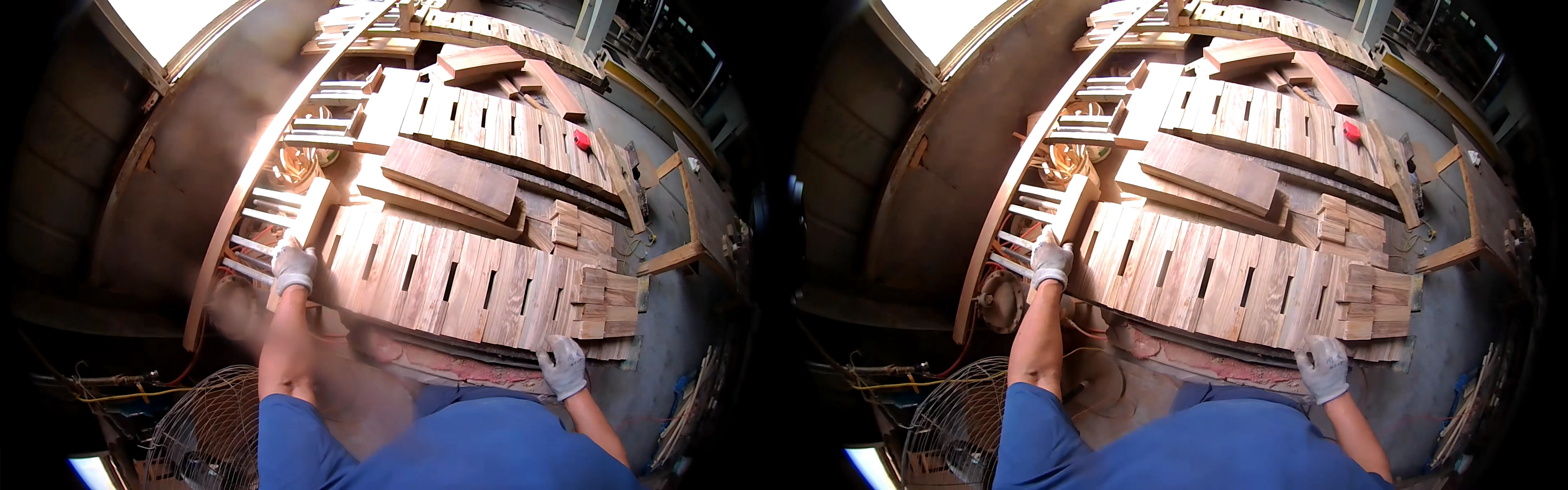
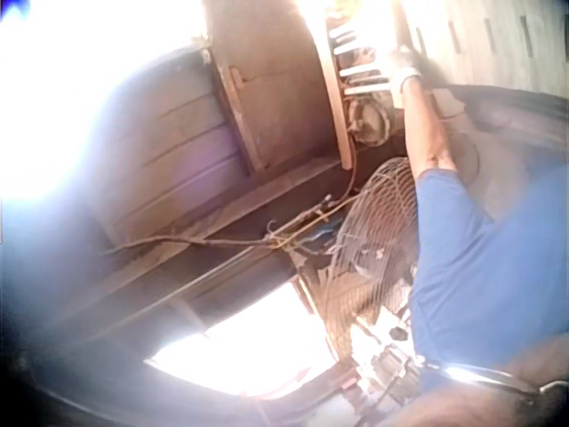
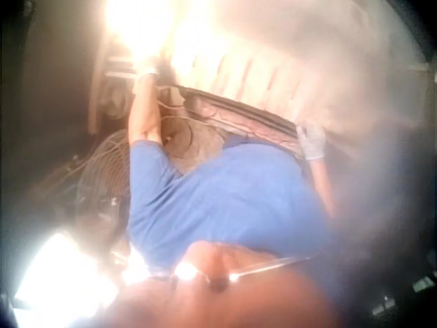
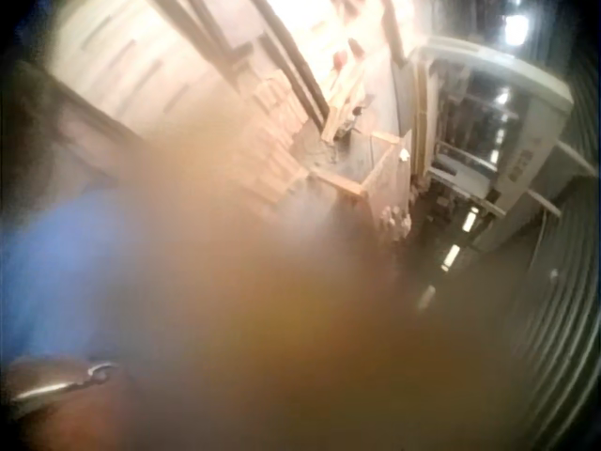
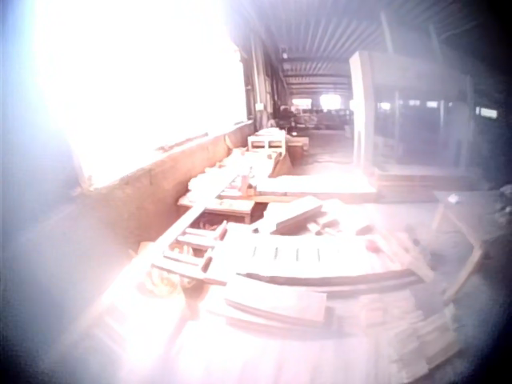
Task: The person applies glue to small wooden blocks using a brush and then uses a nail gun to fasten them together. The person repeats this process for multiple sets of blocks and stacks the finished assemblies on a nearby table.
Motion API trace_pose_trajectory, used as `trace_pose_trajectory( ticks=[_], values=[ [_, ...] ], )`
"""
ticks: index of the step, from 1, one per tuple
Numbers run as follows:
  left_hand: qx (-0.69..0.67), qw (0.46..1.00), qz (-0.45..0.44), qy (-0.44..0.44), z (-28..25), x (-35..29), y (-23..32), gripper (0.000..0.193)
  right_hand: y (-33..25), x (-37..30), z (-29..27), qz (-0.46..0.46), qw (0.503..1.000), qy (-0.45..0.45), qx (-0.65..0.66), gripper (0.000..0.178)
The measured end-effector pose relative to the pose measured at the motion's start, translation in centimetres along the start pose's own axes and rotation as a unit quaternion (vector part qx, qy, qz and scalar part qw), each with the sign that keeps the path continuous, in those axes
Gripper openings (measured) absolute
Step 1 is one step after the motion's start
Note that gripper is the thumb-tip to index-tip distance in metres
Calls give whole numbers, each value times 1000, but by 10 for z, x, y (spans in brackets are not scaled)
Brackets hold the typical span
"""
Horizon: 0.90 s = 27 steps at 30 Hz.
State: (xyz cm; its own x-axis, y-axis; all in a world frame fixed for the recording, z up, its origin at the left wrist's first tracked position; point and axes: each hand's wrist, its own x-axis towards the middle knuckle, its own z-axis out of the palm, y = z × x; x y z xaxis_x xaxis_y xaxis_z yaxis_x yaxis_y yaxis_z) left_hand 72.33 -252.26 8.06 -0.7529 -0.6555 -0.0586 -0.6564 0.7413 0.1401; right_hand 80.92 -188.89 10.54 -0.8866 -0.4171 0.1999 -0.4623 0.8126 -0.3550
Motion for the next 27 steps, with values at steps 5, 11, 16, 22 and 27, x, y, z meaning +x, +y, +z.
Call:
trace_pose_trajectory(
  ticks=[5, 11, 16, 22, 27],
  values=[
    [53, 999, -13, 1, -4, -7, 10, 75, 3, 10, 24, 29, 996, -76, -30, 60],
    [-82, 959, 180, 204, 44, -90, 36, 62, 11, -13, 40, 36, 987, -147, -49, 82],
    [-111, 967, 168, 154, 75, -121, 53, 41, 9, -11, 37, 56, 983, -172, -43, 85],
    [-63, 985, 130, 90, 52, -103, 68, 34, 10, -11, 39, 54, 984, -165, -40, 86],
    [-27, 987, 158, 28, 45, -87, 66, 41, 8, -12, 41, 59, 984, -159, -53, 86]
  ],
)
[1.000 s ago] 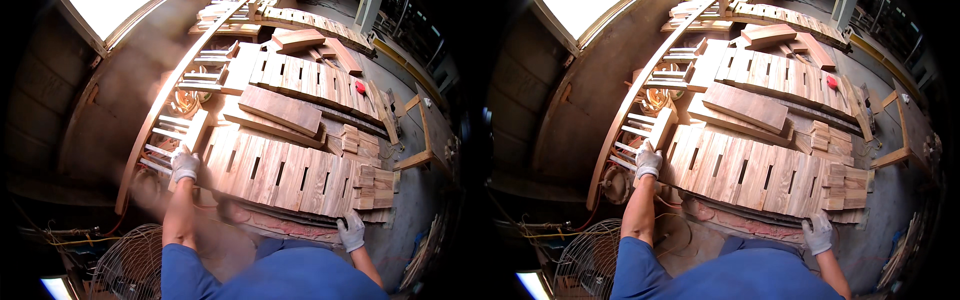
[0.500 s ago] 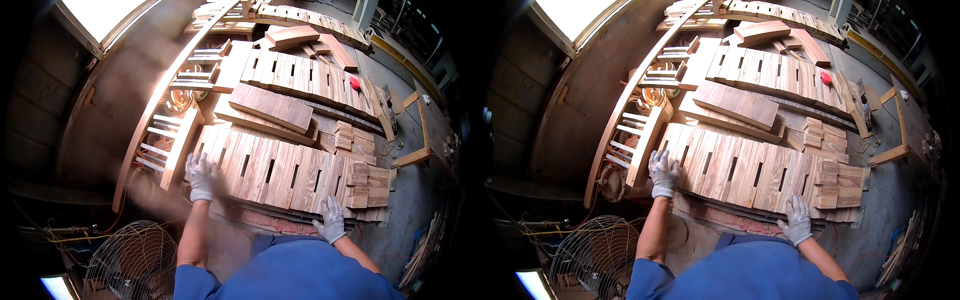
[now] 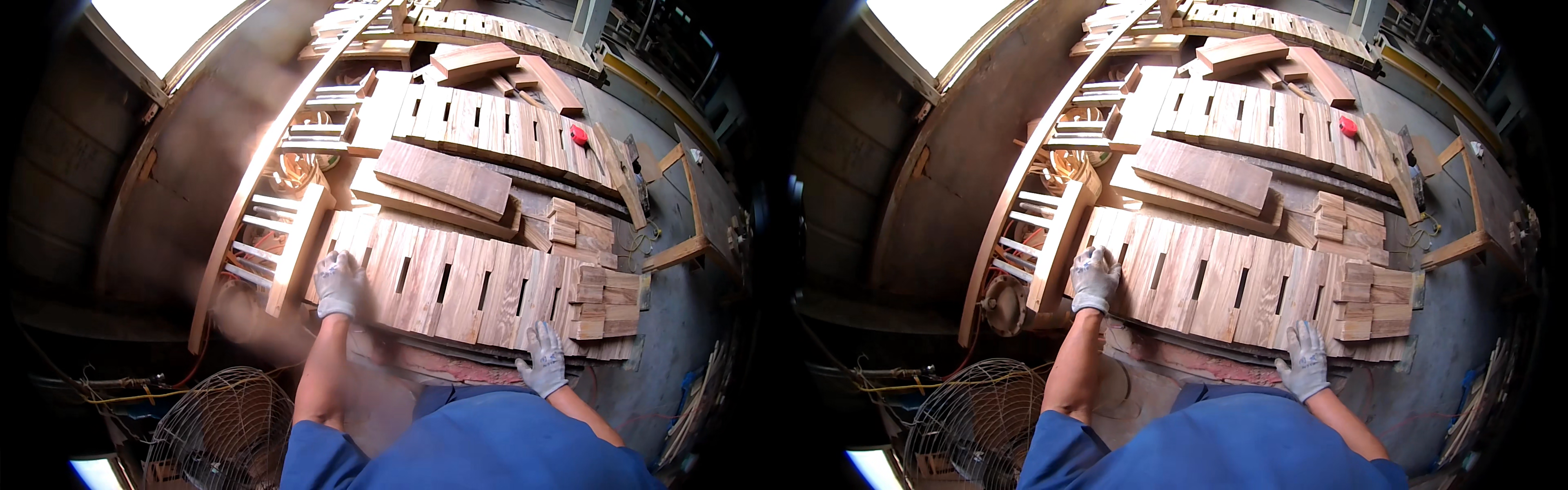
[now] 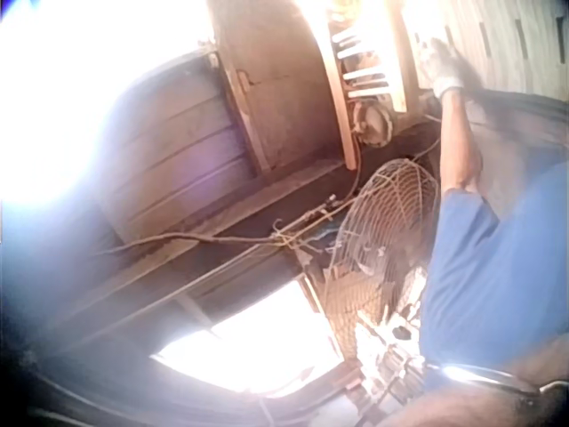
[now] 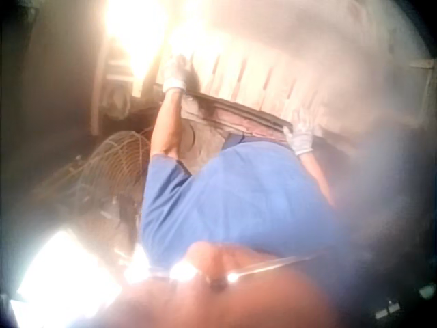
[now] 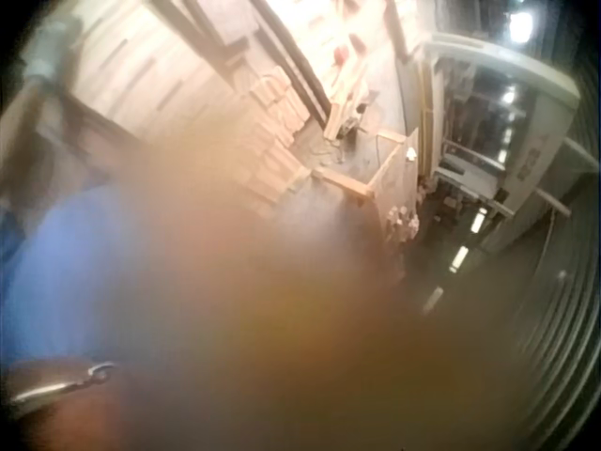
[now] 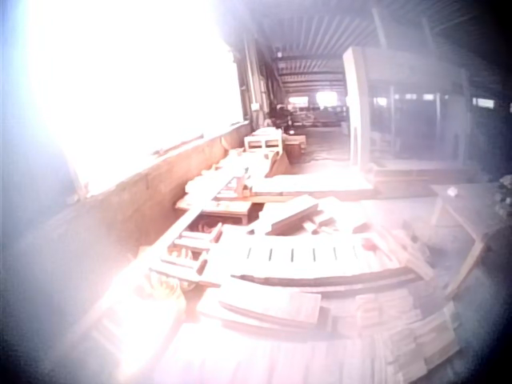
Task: The person applies glue to small wooden blocks using a brush and then uses a nail gun to fasten them together. The person repeats this process for multiple sets of blocks and stacks the finished assemblies on a nearby table.
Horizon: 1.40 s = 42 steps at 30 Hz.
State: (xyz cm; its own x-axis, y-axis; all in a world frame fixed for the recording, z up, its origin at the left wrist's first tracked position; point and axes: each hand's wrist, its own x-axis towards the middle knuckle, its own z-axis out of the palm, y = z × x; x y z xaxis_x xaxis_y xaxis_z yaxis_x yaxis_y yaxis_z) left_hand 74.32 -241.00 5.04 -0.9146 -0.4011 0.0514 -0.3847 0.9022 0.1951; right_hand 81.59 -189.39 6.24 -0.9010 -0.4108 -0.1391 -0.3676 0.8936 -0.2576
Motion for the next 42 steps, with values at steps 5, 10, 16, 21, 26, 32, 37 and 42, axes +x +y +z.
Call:
trace_pose_trajectory(
  ticks=[5, 10, 16, 21, 26, 32, 37, 42],
  values=[
    [7, 997, 50, 51, -3, 4, 5, 24, 2, -2, 1, -4, 1000, 1, 3, 85],
    [-6, 997, 52, 57, 2, 3, -1, 22, -3, 4, -4, -5, 1000, -3, 4, 86],
    [-94, 994, 22, 46, 7, -24, 0, 27, -3, 2, -3, -3, 1000, -2, 7, 87],
    [-108, 990, 24, 88, 8, -60, 11, 26, -1, 1, -1, -2, 1000, -7, 2, 88],
    [-128, 989, 17, 64, 10, -72, 23, 35, -4, 0, -3, 4, 1000, -11, 6, 89],
    [-92, 992, -46, 76, 18, -60, -8, 52, -1, -1, 4, 6, 1000, -10, 4, 89],
    [2, 995, -80, 62, 16, -38, -43, 66, -1, 0, 7, 6, 1000, -7, -2, 90],
    [-7, 998, -41, 54, 15, -31, -41, 55, 1, -1, 6, 0, 1000, 1, 2, 90]
  ],
)
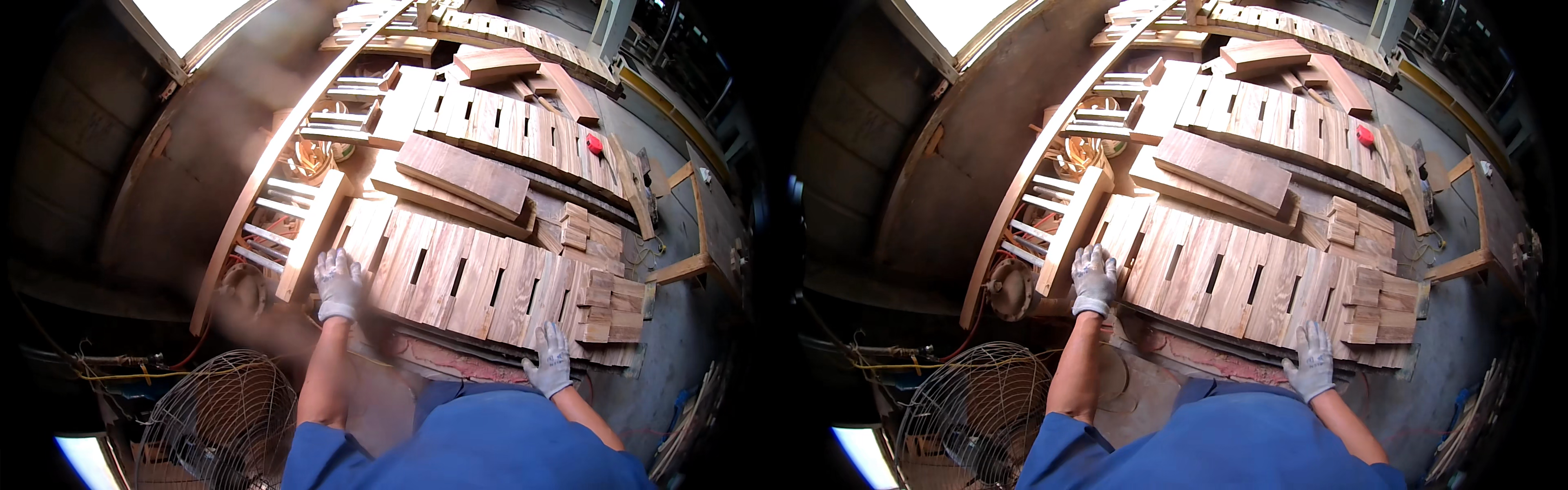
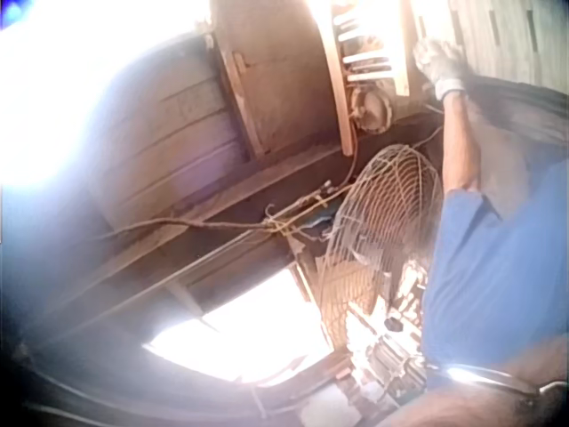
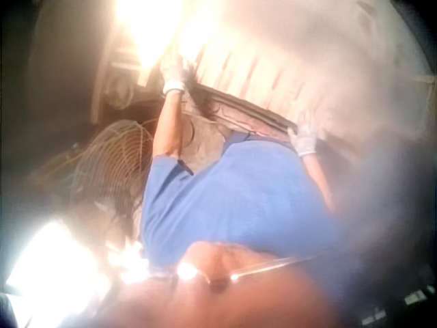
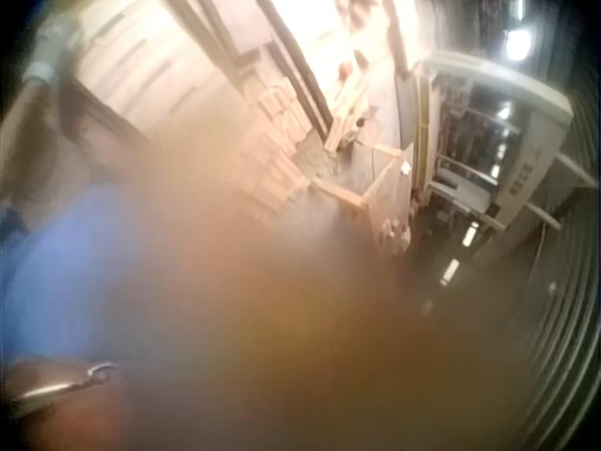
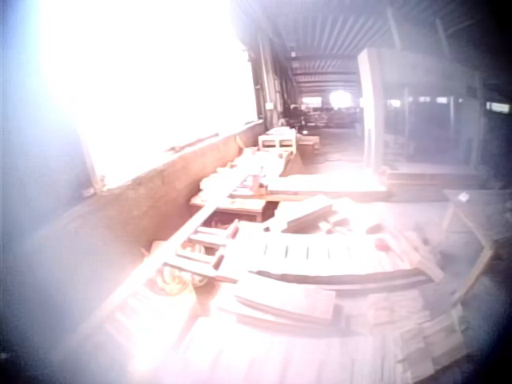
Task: The person applies glue to small wooden blocks using a brush and then uses a nail gun to fasten them together. The person repeats this process for multiple sets of blocks and stacks the finished assemblies on a nearby table.
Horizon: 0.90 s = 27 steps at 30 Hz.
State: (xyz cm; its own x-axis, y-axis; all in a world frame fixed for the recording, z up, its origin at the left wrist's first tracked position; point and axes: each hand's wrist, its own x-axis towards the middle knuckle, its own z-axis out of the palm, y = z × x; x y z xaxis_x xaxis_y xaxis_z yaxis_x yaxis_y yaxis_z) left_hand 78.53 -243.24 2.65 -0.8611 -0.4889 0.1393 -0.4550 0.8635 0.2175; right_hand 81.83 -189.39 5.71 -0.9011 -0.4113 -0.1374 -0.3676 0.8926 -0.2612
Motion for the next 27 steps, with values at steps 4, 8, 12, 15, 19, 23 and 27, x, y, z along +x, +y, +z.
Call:
trace_pose_trajectory(
  ticks=[4, 8, 12, 15, 19, 23, 27],
  values=[
    [-14, 996, 82, 37, 5, -3, 11, 40, -5, 1, -4, 6, 1000, -1, 0, 89],
    [-22, 997, 73, 33, 3, -1, 20, 36, -4, 1, -5, 4, 1000, -3, 1, 90],
    [-33, 989, 140, 23, -4, -6, 39, 35, -4, 0, -2, 8, 1000, -5, -4, 90],
    [-32, 993, 111, 17, -4, -6, 45, 31, -6, 2, -6, 7, 1000, -9, 0, 89],
    [-6, 987, 77, -140, -32, 4, 81, 36, -3, 0, -5, 7, 1000, 0, -4, 88],
    [-64, 980, 184, 41, -7, -12, 75, 37, -5, 4, -4, -2, 1000, -4, 0, 88],
    [-144, 967, 209, 14, -16, -61, 104, 37, -4, 0, 0, 11, 1000, -9, -4, 90]
  ],
)
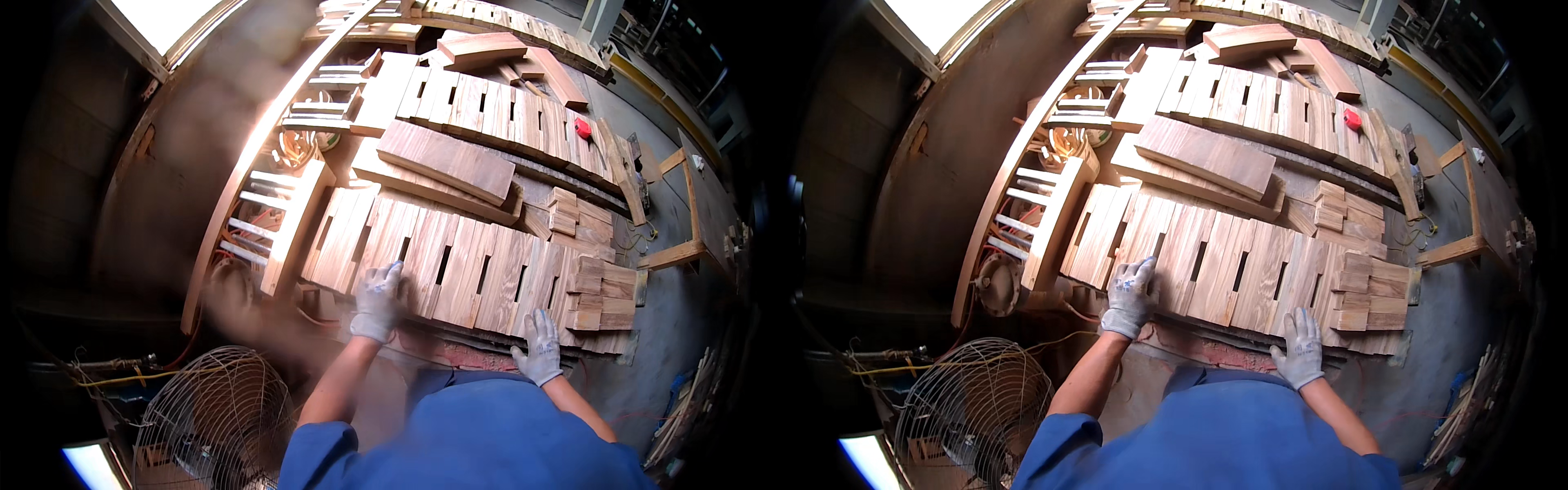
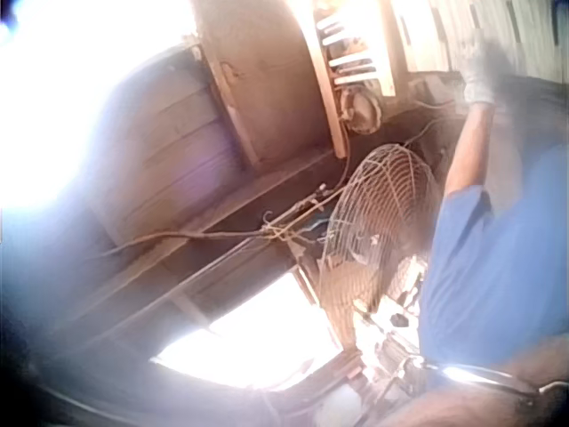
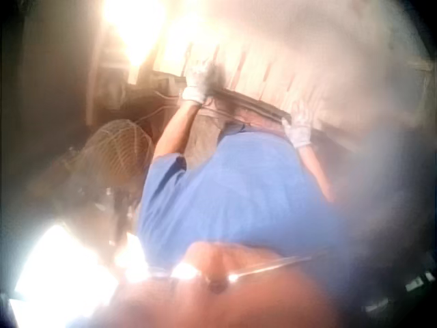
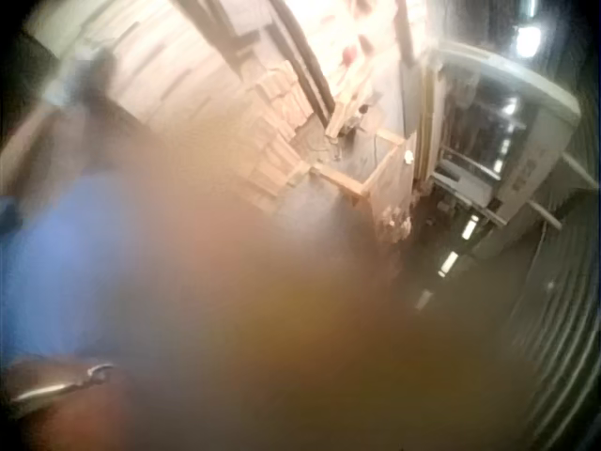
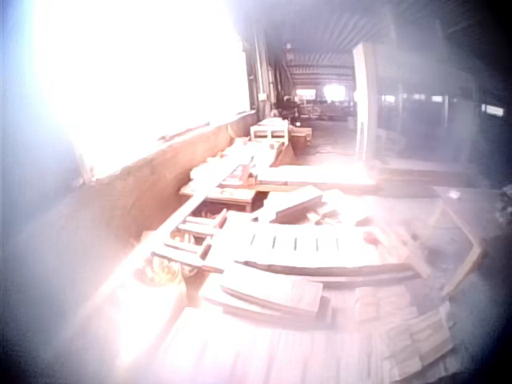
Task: The person applies glue to small wooden blocks using a brush and then uses a nail gun to fasten them together. The person repeats this process for multiple sets of blocks and stacks the finished assemblies on a nearby table.
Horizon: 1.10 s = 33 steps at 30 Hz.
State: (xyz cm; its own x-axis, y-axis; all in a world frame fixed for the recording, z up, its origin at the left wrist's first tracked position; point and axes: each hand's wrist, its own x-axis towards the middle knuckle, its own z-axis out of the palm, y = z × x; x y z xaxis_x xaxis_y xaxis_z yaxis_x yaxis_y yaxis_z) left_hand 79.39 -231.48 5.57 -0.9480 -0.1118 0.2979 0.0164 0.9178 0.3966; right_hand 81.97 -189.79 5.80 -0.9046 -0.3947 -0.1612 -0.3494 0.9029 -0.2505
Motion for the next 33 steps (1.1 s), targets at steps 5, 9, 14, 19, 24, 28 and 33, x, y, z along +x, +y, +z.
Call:
trace_pose_trajectory(
  ticks=[5, 9, 14, 19, 24, 28, 33],
  values=[
    [-111, 965, -200, 127, 28, -66, 20, 28, 1, -1, -2, 6, 1000, -10, -6, 93],
    [-150, 869, -426, 205, 40, -91, -9, 24, 4, 0, -1, -9, 1000, -11, -9, 94],
    [-410, 674, -607, 100, 12, -65, -18, 33, 5, 0, 1, -9, 1000, -5, -12, 94],
    [-475, 612, -611, 161, -2, -48, -19, 25, 6, 0, 4, -14, 1000, 7, 2, 94],
    [-236, 801, -523, 171, 28, -71, -41, 20, 3, 1, 0, -6, 1000, -9, 1, 93],
    [-2, 943, -303, 137, 11, -41, -27, 33, 3, -1, -1, 9, 1000, -14, -5, 92],
    [72, 983, -167, -33, -2, 24, -46, 41, 2, 1, -3, 7, 1000, -18, -4, 92]
  ],
)
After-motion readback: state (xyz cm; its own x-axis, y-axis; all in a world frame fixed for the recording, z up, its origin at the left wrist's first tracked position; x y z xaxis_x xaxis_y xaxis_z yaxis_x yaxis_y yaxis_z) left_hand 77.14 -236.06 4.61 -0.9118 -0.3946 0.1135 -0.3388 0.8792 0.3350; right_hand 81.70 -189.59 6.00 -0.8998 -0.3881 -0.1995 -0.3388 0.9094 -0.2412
